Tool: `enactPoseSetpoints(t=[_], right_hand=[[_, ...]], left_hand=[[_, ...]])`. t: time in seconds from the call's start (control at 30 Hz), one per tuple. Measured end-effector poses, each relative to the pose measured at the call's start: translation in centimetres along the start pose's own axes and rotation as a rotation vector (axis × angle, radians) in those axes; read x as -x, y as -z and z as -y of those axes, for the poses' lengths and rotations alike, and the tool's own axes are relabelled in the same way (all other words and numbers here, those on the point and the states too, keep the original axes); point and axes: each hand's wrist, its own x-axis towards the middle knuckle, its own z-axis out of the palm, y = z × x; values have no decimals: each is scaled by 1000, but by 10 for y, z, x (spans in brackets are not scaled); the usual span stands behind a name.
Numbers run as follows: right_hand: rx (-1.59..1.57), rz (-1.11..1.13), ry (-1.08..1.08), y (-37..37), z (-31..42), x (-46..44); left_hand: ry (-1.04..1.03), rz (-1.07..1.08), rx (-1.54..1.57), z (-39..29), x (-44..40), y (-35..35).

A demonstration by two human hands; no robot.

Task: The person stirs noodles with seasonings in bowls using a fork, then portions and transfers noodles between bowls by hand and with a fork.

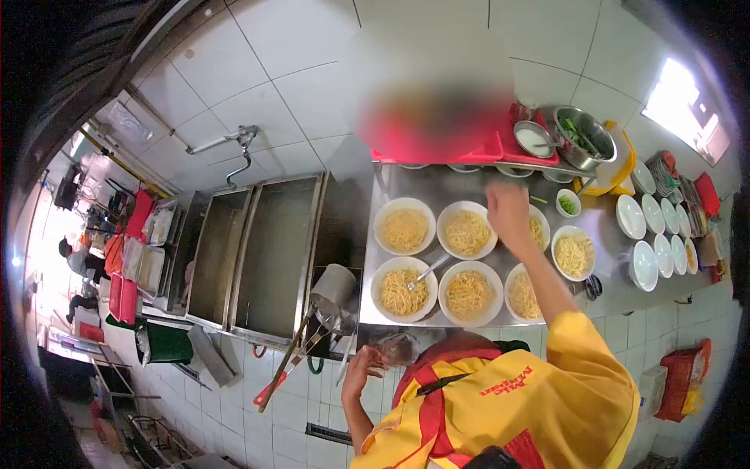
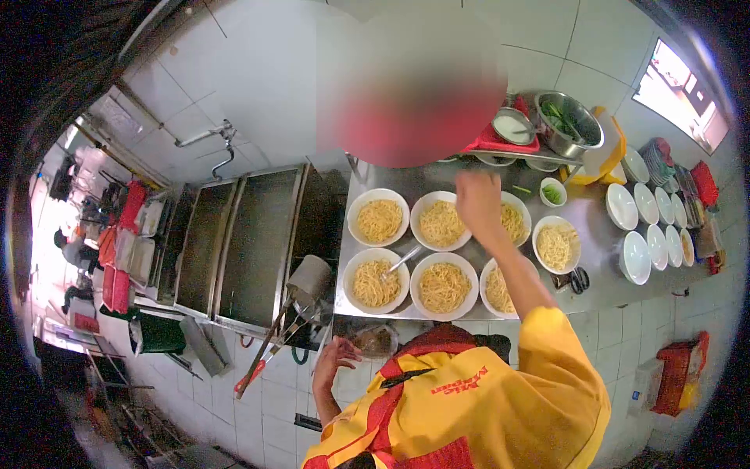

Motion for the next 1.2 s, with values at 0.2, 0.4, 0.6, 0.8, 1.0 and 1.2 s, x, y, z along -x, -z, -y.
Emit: enactPoseSetpoints(t=[0.2,0.4,0.6,0.8,1.0,1.2], right_hand=[[153,96,109,-55,1,-142],[-98,-10,-61,-27,-26,-129],[-65,-337,-224,53,-76,16],[178,-101,-239,53,-72,157],[297,70,-321,93,-33,203],[-174,-215,-229,66,-11,64]], left_hand=[[-43,62,-87,-13,-11,-9],[-33,87,-67,5,-18,-5],[49,124,-28,21,-19,-4],[51,112,-52,7,-34,-14],[64,157,-150,-2,-32,-15],[69,177,-129,1,-31,-13]])
